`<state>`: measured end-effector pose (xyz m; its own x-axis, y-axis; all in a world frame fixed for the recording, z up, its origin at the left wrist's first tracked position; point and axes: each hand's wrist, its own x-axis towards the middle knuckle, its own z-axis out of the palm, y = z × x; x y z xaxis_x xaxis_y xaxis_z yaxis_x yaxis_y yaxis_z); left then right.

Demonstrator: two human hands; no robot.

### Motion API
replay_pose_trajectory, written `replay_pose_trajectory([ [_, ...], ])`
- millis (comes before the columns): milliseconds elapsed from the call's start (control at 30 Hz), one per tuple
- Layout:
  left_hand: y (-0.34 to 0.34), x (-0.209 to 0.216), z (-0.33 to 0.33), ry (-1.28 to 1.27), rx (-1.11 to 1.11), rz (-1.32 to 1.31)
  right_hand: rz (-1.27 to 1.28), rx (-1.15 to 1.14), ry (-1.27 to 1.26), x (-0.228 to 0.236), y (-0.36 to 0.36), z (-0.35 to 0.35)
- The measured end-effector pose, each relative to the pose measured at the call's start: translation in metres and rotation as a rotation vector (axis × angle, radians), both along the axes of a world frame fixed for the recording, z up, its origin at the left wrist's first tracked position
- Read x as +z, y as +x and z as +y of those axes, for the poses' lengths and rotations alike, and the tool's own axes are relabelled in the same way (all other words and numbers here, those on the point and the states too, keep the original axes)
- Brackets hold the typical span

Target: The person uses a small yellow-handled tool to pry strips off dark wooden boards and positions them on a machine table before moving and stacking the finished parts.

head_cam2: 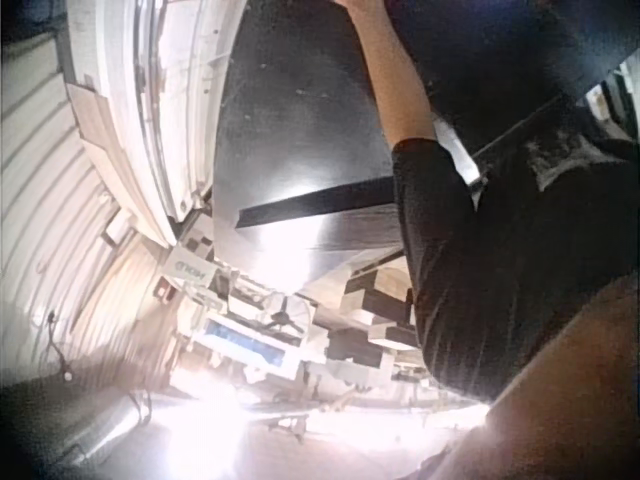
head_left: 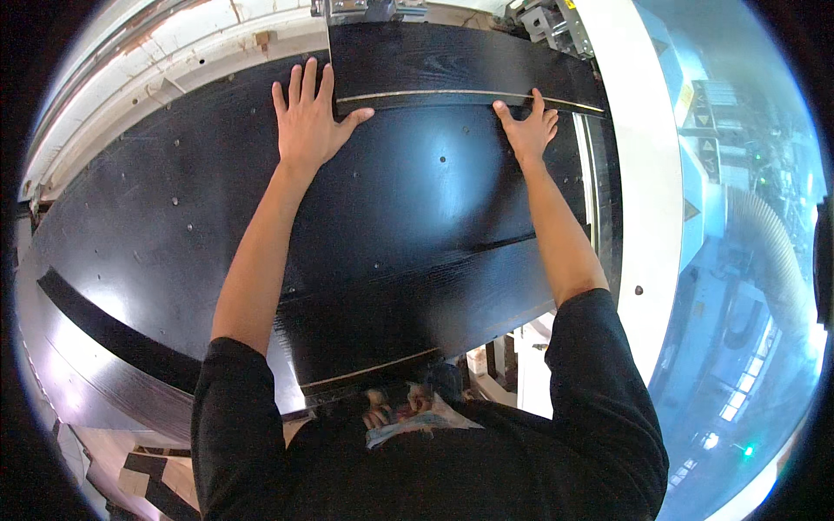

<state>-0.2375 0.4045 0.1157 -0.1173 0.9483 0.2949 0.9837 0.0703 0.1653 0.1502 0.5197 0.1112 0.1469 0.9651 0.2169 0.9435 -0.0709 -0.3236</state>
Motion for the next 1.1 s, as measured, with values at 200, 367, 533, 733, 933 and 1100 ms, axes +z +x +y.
replay_pose_trajectory([
  [200, -0.002, 0.002, 0.001, 0.063, 0.006, -0.140, 0.020, 0.030, 0.004, 0.004, -0.002, 0.001],
  [367, -0.002, 0.006, 0.002, 0.097, 0.010, -0.184, 0.041, 0.031, 0.004, 0.004, 0.000, 0.002],
  [533, 0.000, 0.008, 0.001, 0.087, 0.029, -0.157, 0.038, 0.022, -0.025, 0.008, -0.003, 0.001],
  [733, -0.002, 0.005, -0.002, 0.120, 0.007, -0.149, 0.042, 0.010, -0.020, 0.005, -0.003, -0.001],
  [933, 0.008, 0.024, -0.007, 0.082, 0.030, -0.194, 0.049, -0.008, -0.009, 0.010, -0.003, -0.012],
  [1100, 0.007, 0.030, -0.008, 0.136, 0.009, -0.205, 0.076, -0.011, -0.001, 0.034, -0.012, -0.018],
])
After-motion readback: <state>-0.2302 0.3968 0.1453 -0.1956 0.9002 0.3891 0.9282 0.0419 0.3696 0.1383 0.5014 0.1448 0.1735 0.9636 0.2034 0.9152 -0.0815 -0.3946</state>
